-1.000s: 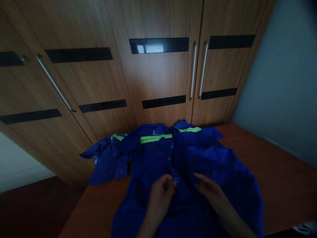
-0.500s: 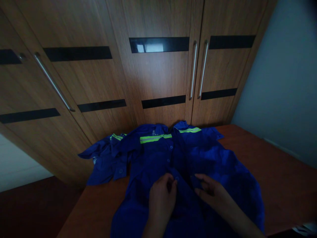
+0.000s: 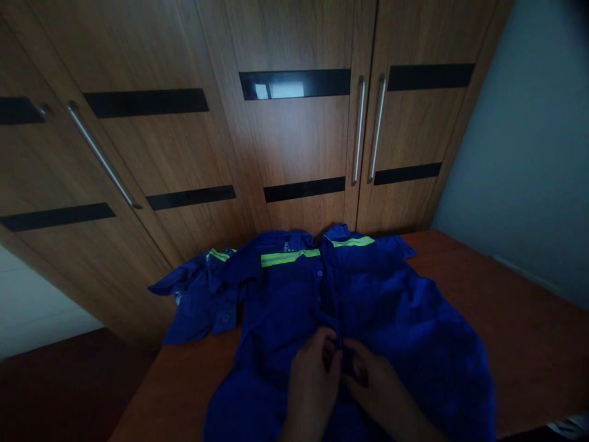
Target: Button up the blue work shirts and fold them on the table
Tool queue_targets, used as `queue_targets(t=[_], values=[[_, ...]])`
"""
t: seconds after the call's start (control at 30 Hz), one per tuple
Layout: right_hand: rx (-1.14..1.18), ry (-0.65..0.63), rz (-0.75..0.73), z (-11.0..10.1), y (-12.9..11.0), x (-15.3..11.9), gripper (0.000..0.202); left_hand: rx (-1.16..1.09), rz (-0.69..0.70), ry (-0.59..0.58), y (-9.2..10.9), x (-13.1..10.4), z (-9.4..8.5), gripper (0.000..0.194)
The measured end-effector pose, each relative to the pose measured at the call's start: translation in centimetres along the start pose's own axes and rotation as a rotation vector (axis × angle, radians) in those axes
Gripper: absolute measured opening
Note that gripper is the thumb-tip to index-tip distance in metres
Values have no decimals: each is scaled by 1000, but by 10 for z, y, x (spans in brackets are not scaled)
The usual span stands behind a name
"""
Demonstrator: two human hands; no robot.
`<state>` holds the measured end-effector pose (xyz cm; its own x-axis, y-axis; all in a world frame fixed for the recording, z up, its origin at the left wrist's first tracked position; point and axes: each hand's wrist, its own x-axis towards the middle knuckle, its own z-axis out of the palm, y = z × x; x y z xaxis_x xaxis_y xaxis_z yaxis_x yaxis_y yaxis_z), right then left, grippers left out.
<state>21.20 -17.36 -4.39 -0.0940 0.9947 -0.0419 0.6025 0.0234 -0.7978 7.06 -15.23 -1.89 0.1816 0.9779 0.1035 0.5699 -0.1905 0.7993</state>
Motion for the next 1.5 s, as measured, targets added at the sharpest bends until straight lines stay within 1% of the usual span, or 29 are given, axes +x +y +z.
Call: queue_targets(t=[0.1,0.17,0.23,0.47,0.63,0.87,1.0,1.1,1.23,1.4,1.5], values=[[5,1,14,0,0,0,48,35,34,31,-1,-2,0,36],[12,6,21,0,-1,-1,48,47,76,43,-1,-4,0,37],[21,20,10,1,1,-1,48,43,85,45,-3,-5,1,36],[113,69,-7,6,13,0,45,-84,-25,137,-11,-2,5,30],[228,68,-6,6,20,0,46,-182,-25,110,-10,0,6,24],[155,94,-30,9,20,-1,45,-229,-41,64,-6,0,12,24],[172,96,-57,10,21,-1,43,-215,7,29,-3,-2,11,28],[193,95,-37,9,20,-2,44,-188,25,28,-3,-3,9,29],[227,91,-31,7,20,-2,47,-118,47,73,-6,-1,9,22],[305,86,-10,3,20,-3,47,-18,92,154,-12,3,9,20],[340,92,13,2,20,-3,47,26,110,157,-14,3,8,21]])
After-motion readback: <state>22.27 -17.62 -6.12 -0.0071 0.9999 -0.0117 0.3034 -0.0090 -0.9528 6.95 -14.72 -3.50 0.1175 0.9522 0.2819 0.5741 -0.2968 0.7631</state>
